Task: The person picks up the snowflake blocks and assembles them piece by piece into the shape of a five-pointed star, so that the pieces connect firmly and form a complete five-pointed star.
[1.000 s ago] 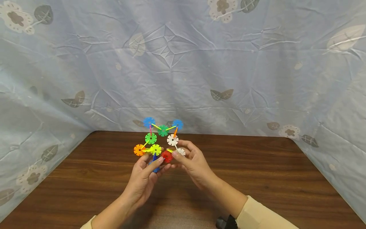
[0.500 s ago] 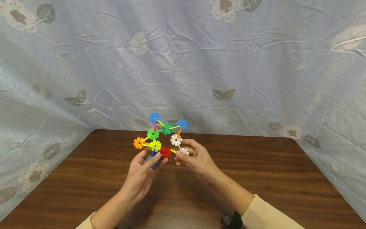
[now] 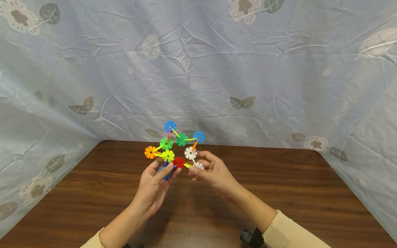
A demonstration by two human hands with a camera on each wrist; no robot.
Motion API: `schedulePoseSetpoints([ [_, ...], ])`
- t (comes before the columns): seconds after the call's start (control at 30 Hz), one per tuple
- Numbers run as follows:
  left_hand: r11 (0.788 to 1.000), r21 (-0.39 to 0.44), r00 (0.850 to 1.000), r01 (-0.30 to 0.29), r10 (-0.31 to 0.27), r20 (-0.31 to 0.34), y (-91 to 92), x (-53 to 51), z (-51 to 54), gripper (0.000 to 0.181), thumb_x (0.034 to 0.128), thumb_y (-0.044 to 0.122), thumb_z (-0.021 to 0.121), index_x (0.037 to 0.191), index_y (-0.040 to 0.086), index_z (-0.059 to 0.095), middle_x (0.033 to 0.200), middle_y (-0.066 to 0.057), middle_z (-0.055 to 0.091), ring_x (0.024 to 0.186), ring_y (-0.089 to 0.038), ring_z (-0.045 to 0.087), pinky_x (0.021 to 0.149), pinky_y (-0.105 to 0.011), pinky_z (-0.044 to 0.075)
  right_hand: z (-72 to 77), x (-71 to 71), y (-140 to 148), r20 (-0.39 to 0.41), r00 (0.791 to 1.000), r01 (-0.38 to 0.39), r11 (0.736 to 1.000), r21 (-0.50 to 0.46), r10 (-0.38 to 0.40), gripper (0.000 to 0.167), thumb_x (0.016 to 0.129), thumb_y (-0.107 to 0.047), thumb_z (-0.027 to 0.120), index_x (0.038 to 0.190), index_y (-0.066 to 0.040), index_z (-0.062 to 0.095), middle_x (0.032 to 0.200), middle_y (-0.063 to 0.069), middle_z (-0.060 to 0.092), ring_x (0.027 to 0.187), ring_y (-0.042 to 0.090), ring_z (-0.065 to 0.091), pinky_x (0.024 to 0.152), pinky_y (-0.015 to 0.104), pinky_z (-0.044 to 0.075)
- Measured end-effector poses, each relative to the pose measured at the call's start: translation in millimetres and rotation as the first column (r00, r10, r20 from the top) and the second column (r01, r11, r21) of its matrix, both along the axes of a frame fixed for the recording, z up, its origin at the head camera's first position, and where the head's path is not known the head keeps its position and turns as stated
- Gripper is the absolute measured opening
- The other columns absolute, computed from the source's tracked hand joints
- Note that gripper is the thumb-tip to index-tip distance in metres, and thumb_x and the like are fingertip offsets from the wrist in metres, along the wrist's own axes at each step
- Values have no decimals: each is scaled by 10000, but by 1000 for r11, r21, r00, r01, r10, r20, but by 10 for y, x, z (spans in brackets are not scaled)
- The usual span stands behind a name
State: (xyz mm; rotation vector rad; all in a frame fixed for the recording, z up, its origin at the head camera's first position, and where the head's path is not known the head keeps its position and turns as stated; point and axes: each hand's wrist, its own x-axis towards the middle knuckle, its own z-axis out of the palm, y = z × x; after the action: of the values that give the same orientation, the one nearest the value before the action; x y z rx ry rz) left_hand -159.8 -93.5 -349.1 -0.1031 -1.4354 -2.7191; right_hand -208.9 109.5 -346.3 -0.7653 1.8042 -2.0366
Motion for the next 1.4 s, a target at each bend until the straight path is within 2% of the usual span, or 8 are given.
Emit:
schedulePoseSetpoints([
  [0.2, 998, -54, 1000, -22, 22, 7, 24, -11, 6, 111, 1024, -11, 602, 1099, 46, 546, 1049, -20, 584, 936, -127, 670, 877, -244, 630, 4, 5, 6, -27, 1000, 8, 999, 32, -7, 478, 1007, -36, 666, 1428, 15, 445, 1092, -68, 746, 946, 105, 735, 835, 241, 624],
  [0.43, 992, -107, 998, -62, 65, 18, 53, -27, 10, 156, 984, -2, 675, 1022, 56, 536, 953, -9, 590, 854, -109, 668, 796, -242, 634, -11, 20, 27, -56, 998, 26, 997, 76, -22, 551, 1001, -94, 700, 1462, 33, 426, 1219, 3, 741, 937, 117, 753, 829, 258, 624],
  [0.67, 987, -151, 997, -64, 68, 22, 55, -32, 11, 211, 964, -20, 688, 1127, 38, 567, 959, 5, 613, 798, -102, 652, 736, -215, 616, -15, 24, 42, -72, 997, 33, 993, 109, -25, 581, 1003, -96, 695, 1479, 27, 387, 986, -73, 777, 856, 109, 716, 838, 274, 617],
  [0.83, 982, -177, 997, -64, 71, 37, 43, -29, 3, 252, 949, -11, 707, 1166, 32, 586, 956, 22, 629, 796, -77, 624, 698, -178, 584, -37, 23, 39, -89, 995, 56, 990, 132, -45, 597, 993, -108, 713, 1474, 38, 390, 958, -86, 786, 862, 107, 729, 837, 277, 617],
  [0.97, 977, -204, 996, -66, 76, 40, 34, -35, -7, 285, 938, -11, 712, 1190, -2, 579, 983, 13, 597, 834, -80, 606, 709, -177, 575, -67, 33, 27, -76, 996, 60, 992, 111, -51, 605, 984, -95, 722, 1465, 66, 392, 987, -71, 792, 869, 93, 748, 826, 262, 621],
  [1.1, 970, -233, 996, -66, 77, 38, 33, -34, -25, 231, 934, -14, 712, 1117, -8, 570, 976, 3, 552, 843, -79, 594, 722, -183, 576, -102, 55, -7, -43, 997, 69, 995, 72, -66, 599, 978, -82, 727, 1452, 88, 403, 1036, -65, 793, 883, 94, 768, 812, 251, 626],
  [1.27, 968, -241, 996, -67, 78, 39, 34, -37, -44, 177, 937, -19, 707, 1005, 27, 550, 962, -6, 529, 839, -76, 618, 737, -191, 587, -151, 82, -59, 1, 997, 75, 997, 10, -75, 498, 969, -50, 728, 1378, 45, 459, 973, -76, 786, 854, 69, 745, 814, 251, 624],
  [1.4, 969, -245, 998, -42, 54, 43, 38, -57, -38, 171, 958, 9, 697, 1041, 21, 548, 965, -9, 556, 815, -82, 636, 761, -198, 583, -171, 92, -75, 42, 997, 68, 997, -37, -67, 472, 982, -29, 702, 1378, 24, 449, 975, -78, 771, 869, 54, 722, 833, 248, 624],
])
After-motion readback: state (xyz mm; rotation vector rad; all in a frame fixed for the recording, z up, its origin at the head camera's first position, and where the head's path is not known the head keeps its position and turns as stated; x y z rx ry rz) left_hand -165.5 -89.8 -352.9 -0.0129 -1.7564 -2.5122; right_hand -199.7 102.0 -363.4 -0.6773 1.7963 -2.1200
